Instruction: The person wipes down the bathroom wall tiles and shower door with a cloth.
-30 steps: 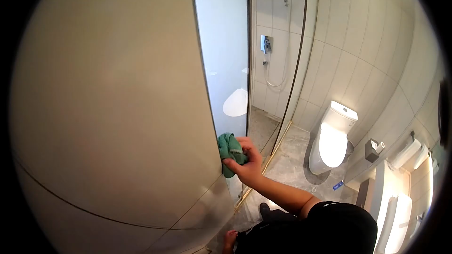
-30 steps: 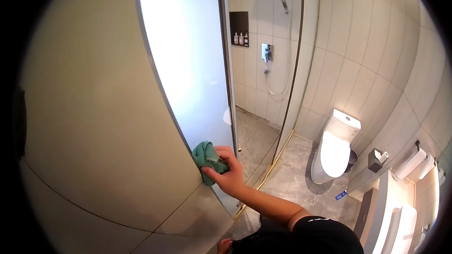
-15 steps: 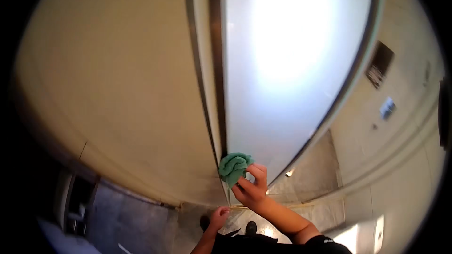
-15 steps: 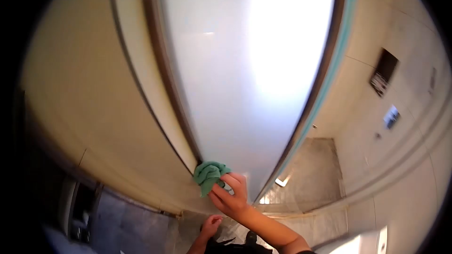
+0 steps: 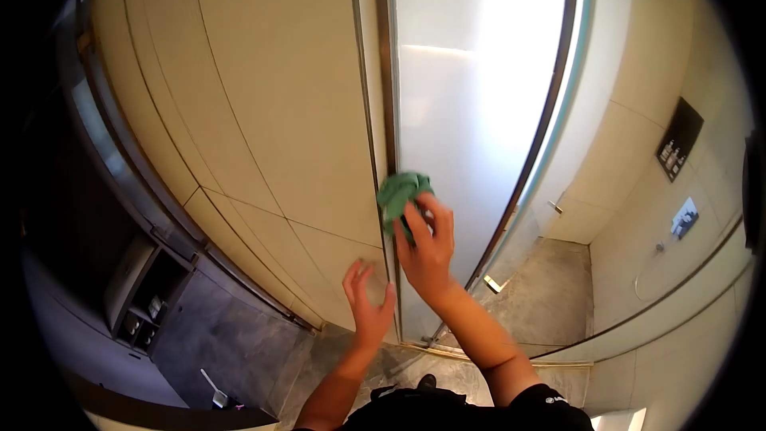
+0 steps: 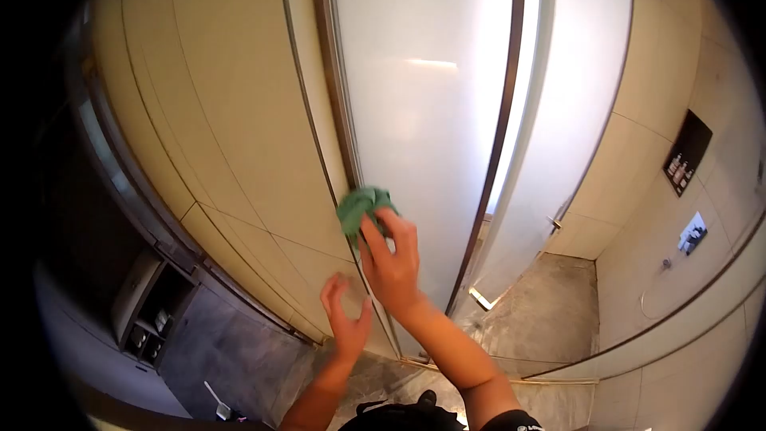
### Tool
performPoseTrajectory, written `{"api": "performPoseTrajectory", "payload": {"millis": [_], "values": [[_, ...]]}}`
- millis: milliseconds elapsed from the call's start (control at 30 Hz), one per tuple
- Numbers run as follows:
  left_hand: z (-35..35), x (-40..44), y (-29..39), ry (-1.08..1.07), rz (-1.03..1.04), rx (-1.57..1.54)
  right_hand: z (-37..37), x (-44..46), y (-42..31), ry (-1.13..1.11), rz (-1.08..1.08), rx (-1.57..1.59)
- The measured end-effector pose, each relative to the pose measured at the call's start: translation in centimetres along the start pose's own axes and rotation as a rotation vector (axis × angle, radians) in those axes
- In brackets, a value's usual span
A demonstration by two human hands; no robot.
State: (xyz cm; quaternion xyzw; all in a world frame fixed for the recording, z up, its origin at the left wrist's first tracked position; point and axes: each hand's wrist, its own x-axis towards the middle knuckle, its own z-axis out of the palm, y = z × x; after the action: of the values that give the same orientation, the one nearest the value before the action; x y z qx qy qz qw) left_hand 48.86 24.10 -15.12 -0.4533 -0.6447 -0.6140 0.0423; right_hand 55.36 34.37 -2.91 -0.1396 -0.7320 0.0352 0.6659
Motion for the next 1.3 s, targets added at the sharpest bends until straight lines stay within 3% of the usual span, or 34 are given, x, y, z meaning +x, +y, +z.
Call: {"api": "performPoseTrajectory", "payload": {"millis": [67, 167, 333, 467, 500, 567, 633, 700, 767, 800, 900, 1033, 1133, 1300], "values": [[0.2, 1.9, 0.5, 0.089, 0.175, 0.019, 0.1, 3.6, -0.7, 0.072, -0.032, -0.015], [0.4, 4.1, 1.4, 0.133, 0.268, -0.009, -0.3, 10.3, -2.3, 0.138, -0.072, -0.026], [0.7, 4.0, 1.5, 0.084, 0.251, -0.047, -1.2, 21.4, -3.5, 0.204, -0.232, -0.09], [0.5, 3.7, 1.1, -0.023, 0.28, 0.193, -1.6, 30.1, -4.1, 0.268, -0.388, -0.144], [0.6, 3.6, 1.1, -0.051, 0.272, 0.241, -2.1, 31.6, -5.0, 0.26, -0.362, -0.118], [0.5, 3.6, 1.0, -0.054, 0.272, 0.238, -3.9, 34.1, -7.0, 0.018, -0.215, -0.162], [0.5, 3.6, 0.8, -0.059, 0.269, 0.237, -3.7, 37.3, -7.0, 0.097, -0.254, -0.146], [0.9, 4.8, 0.6, 0.153, 0.352, 0.16, -3.7, 39.3, -7.4, 0.184, -0.299, -0.134], [1.2, 6.5, 0.5, 0.169, 0.413, 0.138, -3.5, 39.2, -7.1, 0.21, -0.338, -0.038], [1.3, 6.6, 0.6, 0.192, 0.461, 0.126, -3.5, 38.4, -6.8, 0.186, -0.396, 0.153], [1.9, 7.7, 1.0, 0.193, 0.431, 0.18, -2.9, 36.1, -5.8, 0.149, -0.501, -0.01], [4.0, 8.1, -0.8, 0.306, 0.467, 0.238, -4.0, 31.4, -7.0, -0.174, -0.462, -0.151], [4.7, 8.3, -1.1, 0.353, 0.444, 0.293, -3.6, 28.5, -7.1, -0.226, -0.433, -0.228], [4.7, 8.3, -1.3, 0.397, 0.483, 0.314, -2.8, 24.4, -6.1, -0.294, -0.612, -0.312]]}}
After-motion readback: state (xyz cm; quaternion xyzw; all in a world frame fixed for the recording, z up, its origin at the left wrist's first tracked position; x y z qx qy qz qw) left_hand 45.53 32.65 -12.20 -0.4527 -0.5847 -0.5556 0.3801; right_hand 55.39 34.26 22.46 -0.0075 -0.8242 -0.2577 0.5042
